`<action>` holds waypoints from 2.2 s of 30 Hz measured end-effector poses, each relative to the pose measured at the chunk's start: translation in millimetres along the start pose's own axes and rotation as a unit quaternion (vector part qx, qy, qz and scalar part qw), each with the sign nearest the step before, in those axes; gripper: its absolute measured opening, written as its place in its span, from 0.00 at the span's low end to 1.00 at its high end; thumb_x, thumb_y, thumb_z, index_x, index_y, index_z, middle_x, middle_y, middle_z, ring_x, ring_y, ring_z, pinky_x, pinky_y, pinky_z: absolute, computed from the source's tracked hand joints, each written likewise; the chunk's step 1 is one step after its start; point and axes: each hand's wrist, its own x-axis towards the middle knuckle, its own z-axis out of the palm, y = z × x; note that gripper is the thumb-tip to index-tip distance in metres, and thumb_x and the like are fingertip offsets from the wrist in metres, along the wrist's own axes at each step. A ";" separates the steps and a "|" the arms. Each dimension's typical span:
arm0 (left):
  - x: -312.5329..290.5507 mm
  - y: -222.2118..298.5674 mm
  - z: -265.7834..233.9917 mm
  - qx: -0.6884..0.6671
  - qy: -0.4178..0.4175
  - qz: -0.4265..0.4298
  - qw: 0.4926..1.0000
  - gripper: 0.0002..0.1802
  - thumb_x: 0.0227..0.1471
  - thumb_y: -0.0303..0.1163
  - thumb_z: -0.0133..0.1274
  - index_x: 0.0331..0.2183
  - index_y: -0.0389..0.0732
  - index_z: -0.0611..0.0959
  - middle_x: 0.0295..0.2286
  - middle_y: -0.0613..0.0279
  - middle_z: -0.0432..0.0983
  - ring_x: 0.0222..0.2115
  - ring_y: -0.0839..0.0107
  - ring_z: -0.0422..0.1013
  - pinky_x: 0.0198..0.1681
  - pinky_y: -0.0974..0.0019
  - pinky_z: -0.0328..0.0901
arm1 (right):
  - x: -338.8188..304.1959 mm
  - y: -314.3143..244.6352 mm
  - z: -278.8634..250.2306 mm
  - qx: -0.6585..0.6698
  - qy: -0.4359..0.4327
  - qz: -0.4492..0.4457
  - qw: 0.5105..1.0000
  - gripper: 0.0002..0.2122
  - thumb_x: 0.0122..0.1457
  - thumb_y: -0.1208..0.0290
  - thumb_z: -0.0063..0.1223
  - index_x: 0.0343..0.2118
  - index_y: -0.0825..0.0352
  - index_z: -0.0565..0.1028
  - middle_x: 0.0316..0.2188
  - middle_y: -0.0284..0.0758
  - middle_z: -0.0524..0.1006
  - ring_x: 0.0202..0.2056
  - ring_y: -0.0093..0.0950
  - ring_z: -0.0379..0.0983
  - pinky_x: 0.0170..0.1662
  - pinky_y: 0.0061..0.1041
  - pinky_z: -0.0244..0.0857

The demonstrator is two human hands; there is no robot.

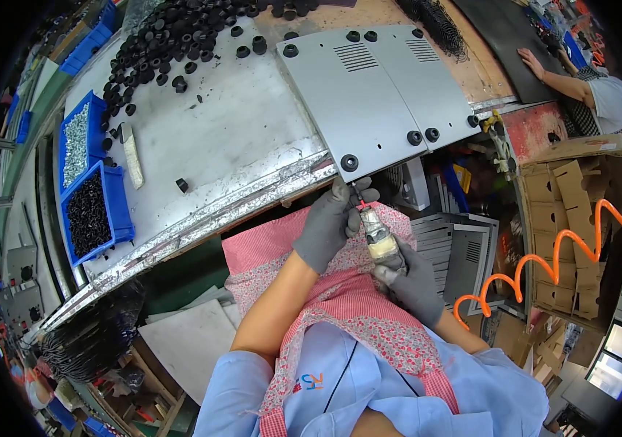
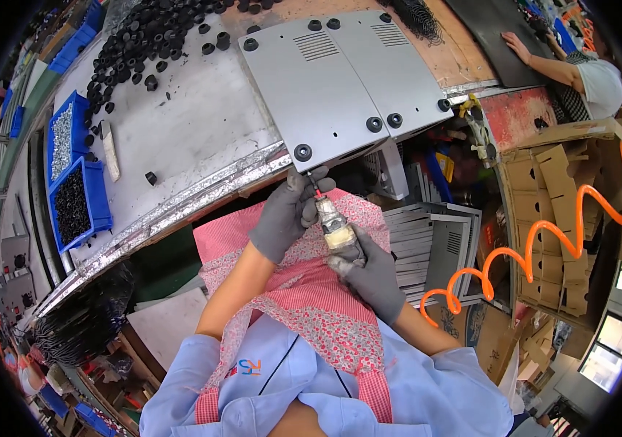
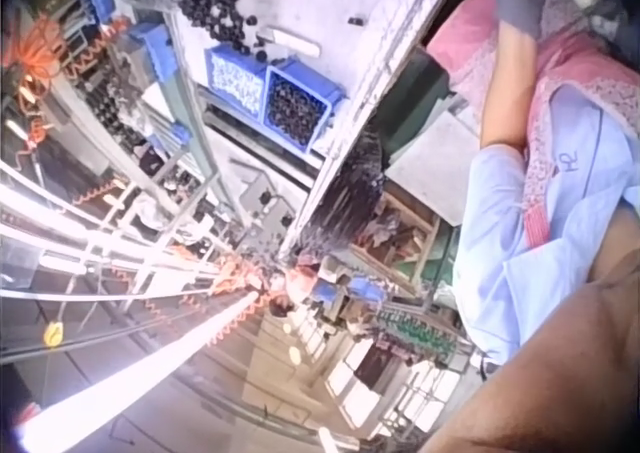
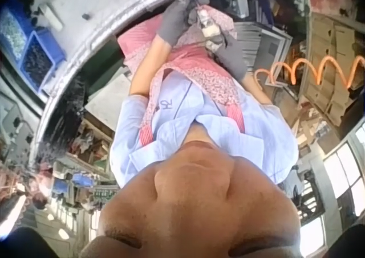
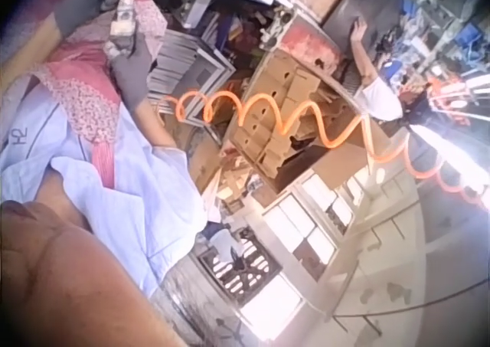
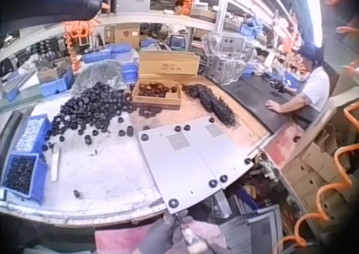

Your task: Assembling the metal casing for an electronic device, installing fans and securing components with an electric screwdriver.

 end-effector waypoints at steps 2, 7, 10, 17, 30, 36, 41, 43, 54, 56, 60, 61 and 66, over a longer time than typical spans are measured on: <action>0.2 -0.2 0.1 0.012 0.005 0.005 1.000 0.33 0.50 0.55 0.46 0.46 0.36 0.71 0.35 0.59 0.74 0.12 0.83 0.58 0.14 0.79 0.52 | 0.3 -1.5 1.3 -0.068 0.017 -0.076 0.995 0.31 0.47 0.71 0.60 0.55 0.71 0.60 0.34 0.34 0.74 0.33 0.18 0.70 0.38 0.19 0.65; 2.1 -2.2 -2.7 0.005 0.008 0.019 1.000 0.31 0.53 0.53 0.44 0.46 0.34 0.71 0.35 0.57 0.74 0.12 0.83 0.57 0.14 0.79 0.52 | 0.0 -3.1 6.4 -0.012 0.012 -0.068 0.998 0.34 0.46 0.70 0.60 0.55 0.74 0.57 0.38 0.36 0.73 0.40 0.20 0.69 0.45 0.20 0.62; 2.9 -2.5 -1.6 -0.008 0.004 0.016 1.000 0.30 0.54 0.52 0.43 0.45 0.34 0.71 0.34 0.57 0.75 0.11 0.83 0.57 0.14 0.79 0.52 | -0.3 -5.0 4.1 -0.023 0.000 -0.059 0.998 0.34 0.46 0.71 0.60 0.56 0.74 0.56 0.39 0.36 0.73 0.40 0.20 0.68 0.46 0.19 0.62; 1.5 -0.2 0.3 -0.008 0.036 0.013 0.999 0.29 0.54 0.51 0.42 0.45 0.34 0.71 0.33 0.57 0.75 0.11 0.85 0.56 0.13 0.80 0.51 | 0.9 -5.2 4.9 -0.015 0.000 -0.020 1.000 0.33 0.46 0.70 0.60 0.56 0.72 0.58 0.37 0.36 0.73 0.38 0.19 0.69 0.43 0.19 0.63; 20.1 -27.6 -57.9 -0.136 0.167 -0.043 0.976 0.12 0.54 0.29 0.45 0.41 0.34 0.71 0.36 0.55 0.71 0.38 0.63 0.68 0.42 0.63 0.68 | 16.6 -21.4 -101.9 -0.078 0.172 -0.060 0.980 0.34 0.41 0.67 0.60 0.54 0.66 0.62 0.30 0.35 0.75 0.31 0.26 0.71 0.38 0.24 0.65; 44.0 -48.9 -81.4 -0.163 0.142 -0.018 0.976 0.11 0.51 0.24 0.48 0.39 0.36 0.72 0.37 0.57 0.70 0.42 0.60 0.67 0.47 0.54 0.66 | 51.2 -38.9 -212.9 -0.400 0.362 -0.151 0.829 0.30 0.41 0.61 0.55 0.50 0.65 0.65 0.32 0.44 0.75 0.35 0.39 0.73 0.40 0.33 0.65; 12.7 -38.1 -36.1 -0.074 0.023 0.007 0.997 0.21 0.48 0.34 0.55 0.43 0.39 0.70 0.41 0.60 0.69 0.43 0.61 0.66 0.51 0.55 0.62 | 73.5 -82.9 -246.4 -0.632 0.291 0.006 0.719 0.18 0.45 0.60 0.53 0.38 0.64 0.70 0.32 0.42 0.76 0.38 0.40 0.73 0.38 0.37 0.64; -1.9 -24.3 -3.2 -0.058 -0.037 0.055 0.996 0.32 0.43 0.44 0.58 0.48 0.41 0.68 0.45 0.62 0.67 0.46 0.63 0.64 0.52 0.55 0.60 | 93.7 -89.6 -252.6 -0.664 0.290 -0.004 0.689 0.13 0.45 0.64 0.53 0.34 0.61 0.72 0.30 0.41 0.76 0.35 0.38 0.73 0.37 0.36 0.64; -45.6 83.1 88.9 0.042 0.024 0.349 0.936 0.26 0.48 0.28 0.51 0.50 0.38 0.66 0.47 0.56 0.64 0.45 0.65 0.65 0.49 0.59 0.63 | 128.1 -97.0 -191.0 -0.606 0.239 -0.262 0.712 0.10 0.50 0.64 0.46 0.26 0.66 0.74 0.25 0.43 0.74 0.31 0.40 0.71 0.35 0.36 0.64; -55.4 90.5 86.6 0.110 0.041 0.414 0.903 0.24 0.48 0.27 0.51 0.48 0.36 0.67 0.45 0.57 0.66 0.44 0.67 0.66 0.46 0.63 0.63 | 123.0 -82.1 -173.1 -0.541 0.161 -0.201 0.800 0.17 0.56 0.58 0.41 0.30 0.68 0.74 0.25 0.45 0.74 0.31 0.40 0.72 0.35 0.34 0.65; -75.9 102.2 79.7 0.338 0.121 0.479 0.801 0.17 0.47 0.28 0.54 0.41 0.35 0.74 0.36 0.60 0.73 0.38 0.69 0.69 0.42 0.67 0.63 | 158.3 -32.5 -163.9 -0.190 0.042 -0.082 0.978 0.25 0.57 0.48 0.41 0.41 0.70 0.70 0.33 0.45 0.73 0.31 0.35 0.74 0.38 0.35 0.67; -77.4 107.8 76.3 0.477 0.167 0.478 0.718 0.16 0.46 0.29 0.55 0.40 0.37 0.76 0.34 0.59 0.74 0.37 0.68 0.70 0.43 0.67 0.62 | 161.0 -28.3 -156.9 -0.068 0.041 -0.064 0.995 0.27 0.56 0.47 0.42 0.44 0.71 0.68 0.37 0.45 0.72 0.30 0.35 0.74 0.39 0.37 0.67; -52.6 111.2 102.4 0.904 0.047 0.398 0.149 0.07 0.35 0.32 0.56 0.24 0.45 0.77 0.22 0.67 0.73 0.22 0.65 0.70 0.24 0.63 0.62 | 172.7 -27.3 -142.1 0.307 0.041 -0.008 0.951 0.15 0.52 0.60 0.53 0.39 0.63 0.68 0.30 0.33 0.70 0.25 0.22 0.68 0.28 0.21 0.64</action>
